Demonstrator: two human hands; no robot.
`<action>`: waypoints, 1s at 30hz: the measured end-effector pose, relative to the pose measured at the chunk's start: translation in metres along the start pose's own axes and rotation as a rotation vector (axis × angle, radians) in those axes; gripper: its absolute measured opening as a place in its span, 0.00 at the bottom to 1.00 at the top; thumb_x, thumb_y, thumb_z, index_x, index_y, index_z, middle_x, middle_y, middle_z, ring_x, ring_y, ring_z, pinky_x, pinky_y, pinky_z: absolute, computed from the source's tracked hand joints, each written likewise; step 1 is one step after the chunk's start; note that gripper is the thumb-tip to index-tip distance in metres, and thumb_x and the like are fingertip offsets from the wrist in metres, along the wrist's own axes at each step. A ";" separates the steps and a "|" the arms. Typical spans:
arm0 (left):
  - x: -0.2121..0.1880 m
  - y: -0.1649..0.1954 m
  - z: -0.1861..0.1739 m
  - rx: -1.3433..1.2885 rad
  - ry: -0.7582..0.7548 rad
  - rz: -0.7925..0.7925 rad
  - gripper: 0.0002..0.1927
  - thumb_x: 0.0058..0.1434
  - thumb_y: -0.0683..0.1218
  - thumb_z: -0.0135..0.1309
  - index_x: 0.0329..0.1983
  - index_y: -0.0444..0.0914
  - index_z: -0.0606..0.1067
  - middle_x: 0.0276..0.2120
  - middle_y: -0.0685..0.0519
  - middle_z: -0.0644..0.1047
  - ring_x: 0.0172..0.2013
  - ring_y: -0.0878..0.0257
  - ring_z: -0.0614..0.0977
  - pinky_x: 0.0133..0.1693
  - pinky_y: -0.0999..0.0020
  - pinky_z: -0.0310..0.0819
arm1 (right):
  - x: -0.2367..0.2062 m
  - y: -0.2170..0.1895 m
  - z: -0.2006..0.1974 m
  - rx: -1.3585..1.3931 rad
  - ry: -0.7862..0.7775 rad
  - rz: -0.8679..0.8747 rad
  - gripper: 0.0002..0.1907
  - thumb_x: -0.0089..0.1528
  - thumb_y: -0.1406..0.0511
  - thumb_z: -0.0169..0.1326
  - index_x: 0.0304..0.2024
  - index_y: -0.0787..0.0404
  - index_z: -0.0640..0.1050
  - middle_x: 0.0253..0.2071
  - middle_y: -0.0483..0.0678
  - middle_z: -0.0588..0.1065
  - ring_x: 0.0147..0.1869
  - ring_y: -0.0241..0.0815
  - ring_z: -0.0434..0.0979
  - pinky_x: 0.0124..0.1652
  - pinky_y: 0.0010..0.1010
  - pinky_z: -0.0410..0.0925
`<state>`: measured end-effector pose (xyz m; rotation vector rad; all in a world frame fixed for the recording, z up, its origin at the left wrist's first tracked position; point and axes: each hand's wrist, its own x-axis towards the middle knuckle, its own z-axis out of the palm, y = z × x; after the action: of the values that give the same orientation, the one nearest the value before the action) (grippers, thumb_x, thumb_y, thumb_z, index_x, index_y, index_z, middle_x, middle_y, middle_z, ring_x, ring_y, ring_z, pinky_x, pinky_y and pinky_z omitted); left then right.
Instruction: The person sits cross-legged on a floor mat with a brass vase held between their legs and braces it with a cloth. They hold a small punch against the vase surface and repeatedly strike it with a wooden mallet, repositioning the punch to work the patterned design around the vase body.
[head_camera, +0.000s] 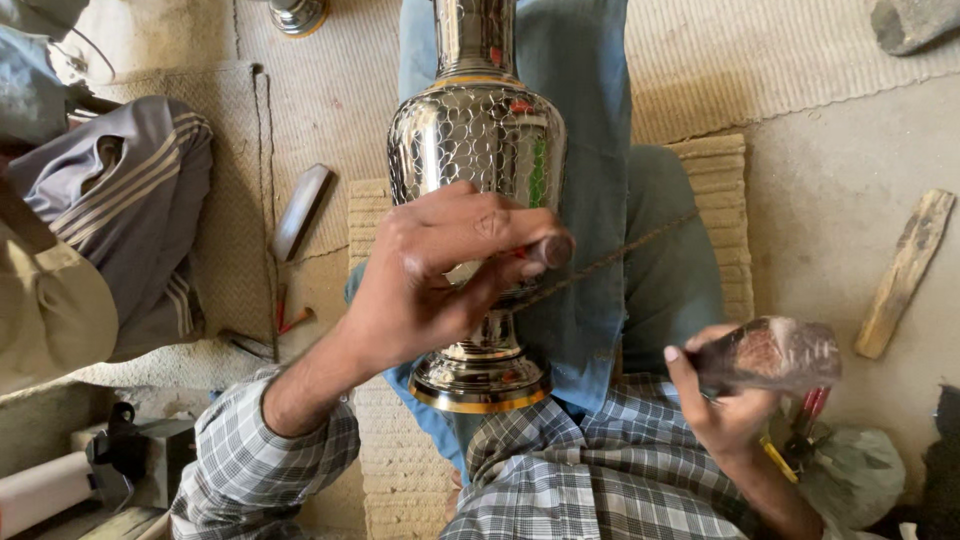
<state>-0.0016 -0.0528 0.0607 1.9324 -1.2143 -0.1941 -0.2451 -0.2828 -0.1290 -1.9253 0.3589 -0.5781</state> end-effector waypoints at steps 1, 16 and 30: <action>-0.001 0.001 0.002 -0.013 0.042 0.014 0.16 0.64 0.37 0.64 0.54 0.40 0.79 0.40 0.55 0.83 0.38 0.65 0.84 0.42 0.65 0.81 | 0.000 0.006 0.001 0.007 -0.020 -0.019 0.14 0.61 0.74 0.63 0.45 0.61 0.74 0.42 0.51 0.76 0.45 0.40 0.79 0.44 0.30 0.72; -0.031 0.000 0.036 -0.005 0.373 -0.081 0.24 0.69 0.33 0.63 0.63 0.35 0.66 0.50 0.48 0.82 0.43 0.64 0.89 0.41 0.73 0.86 | 0.047 -0.035 -0.044 -0.289 -0.113 -0.069 0.27 0.59 0.65 0.71 0.52 0.69 0.71 0.40 0.51 0.73 0.42 0.43 0.75 0.45 0.33 0.69; -0.040 -0.004 0.054 -0.092 0.491 0.071 0.22 0.69 0.28 0.58 0.60 0.35 0.66 0.53 0.42 0.80 0.44 0.60 0.88 0.42 0.74 0.87 | 0.152 -0.088 -0.076 0.801 0.369 1.423 0.30 0.55 0.74 0.61 0.61 0.67 0.73 0.49 0.59 0.77 0.50 0.53 0.82 0.44 0.38 0.74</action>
<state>-0.0479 -0.0496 0.0118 1.7174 -0.9237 0.2466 -0.1596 -0.3799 0.0126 -0.4753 1.3209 -0.0365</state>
